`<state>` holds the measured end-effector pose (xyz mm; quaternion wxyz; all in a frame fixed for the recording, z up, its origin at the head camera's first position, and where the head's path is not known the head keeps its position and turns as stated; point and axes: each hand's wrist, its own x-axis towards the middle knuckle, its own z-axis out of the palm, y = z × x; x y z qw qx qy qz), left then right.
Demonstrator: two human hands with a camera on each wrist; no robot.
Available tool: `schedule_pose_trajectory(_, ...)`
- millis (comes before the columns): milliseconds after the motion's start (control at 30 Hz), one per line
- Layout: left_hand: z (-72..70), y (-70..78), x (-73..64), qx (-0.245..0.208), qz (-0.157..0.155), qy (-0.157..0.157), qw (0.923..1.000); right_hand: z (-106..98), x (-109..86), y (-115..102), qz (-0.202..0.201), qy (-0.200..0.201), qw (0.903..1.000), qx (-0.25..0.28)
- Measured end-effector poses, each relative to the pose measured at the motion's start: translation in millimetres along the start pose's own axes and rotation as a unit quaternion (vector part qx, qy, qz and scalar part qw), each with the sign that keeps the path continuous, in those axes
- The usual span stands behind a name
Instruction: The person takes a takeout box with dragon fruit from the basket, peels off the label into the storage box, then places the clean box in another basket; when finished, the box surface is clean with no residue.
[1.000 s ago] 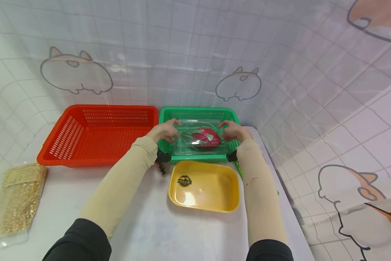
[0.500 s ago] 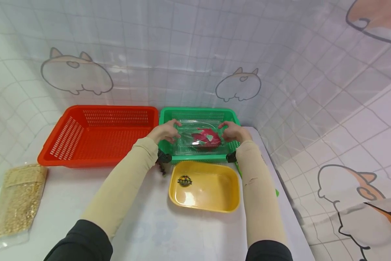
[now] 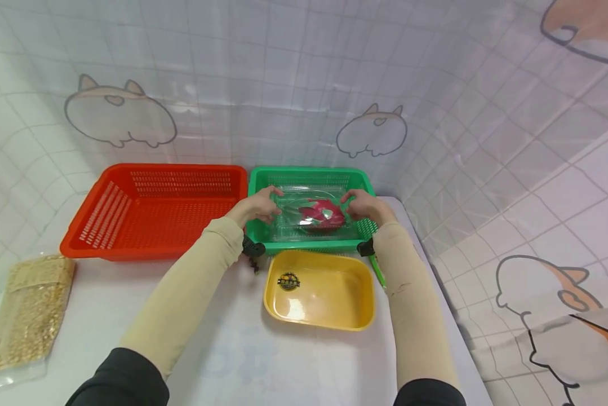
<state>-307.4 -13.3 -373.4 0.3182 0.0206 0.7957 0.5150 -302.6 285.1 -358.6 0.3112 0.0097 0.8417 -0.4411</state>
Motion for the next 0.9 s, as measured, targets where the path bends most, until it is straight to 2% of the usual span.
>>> schedule_pose_trajectory(133,3.7,-0.6,-0.7,0.014,0.016,0.012,0.9997,-0.5,-2.9,3.2,-0.017,0.007,0.9998,0.01)
schedule_pose_trajectory(267,6.7,-2.2,-4.9,0.044,0.041,0.023,0.998,0.5,-5.7,6.7,-0.033,0.027,0.999,-0.012)
schedule_pose_trajectory(367,9.1,-4.4,-12.7,0.08,0.075,0.029,0.9936,1.8,-8.8,9.3,-0.042,0.051,0.997,-0.04)
schedule_pose_trajectory(467,9.5,-7.7,-27.7,0.112,0.117,0.043,0.9859,4.9,-13.4,11.1,-0.061,0.079,0.992,-0.077)
schedule_pose_trajectory(567,6.1,-13.4,-48.1,0.138,0.154,0.066,0.9762,10.8,-20.2,12.0,-0.088,0.111,0.9812,-0.131)
schedule_pose_trajectory(733,-9.4,-30.9,-87.6,0.192,0.188,0.112,0.9566,24.2,-39.4,11.0,-0.137,0.166,0.9507,-0.223)
schedule_pose_trajectory(833,-24.5,-46.9,-113.3,0.237,0.197,0.147,0.9401,34.5,-52.9,7.9,-0.162,0.196,0.9339,-0.252)
schedule_pose_trajectory(900,-35.9,-59.7,-130.3,0.264,0.2,0.173,0.9278,41.6,-62.6,6.2,-0.169,0.213,0.9266,-0.26)
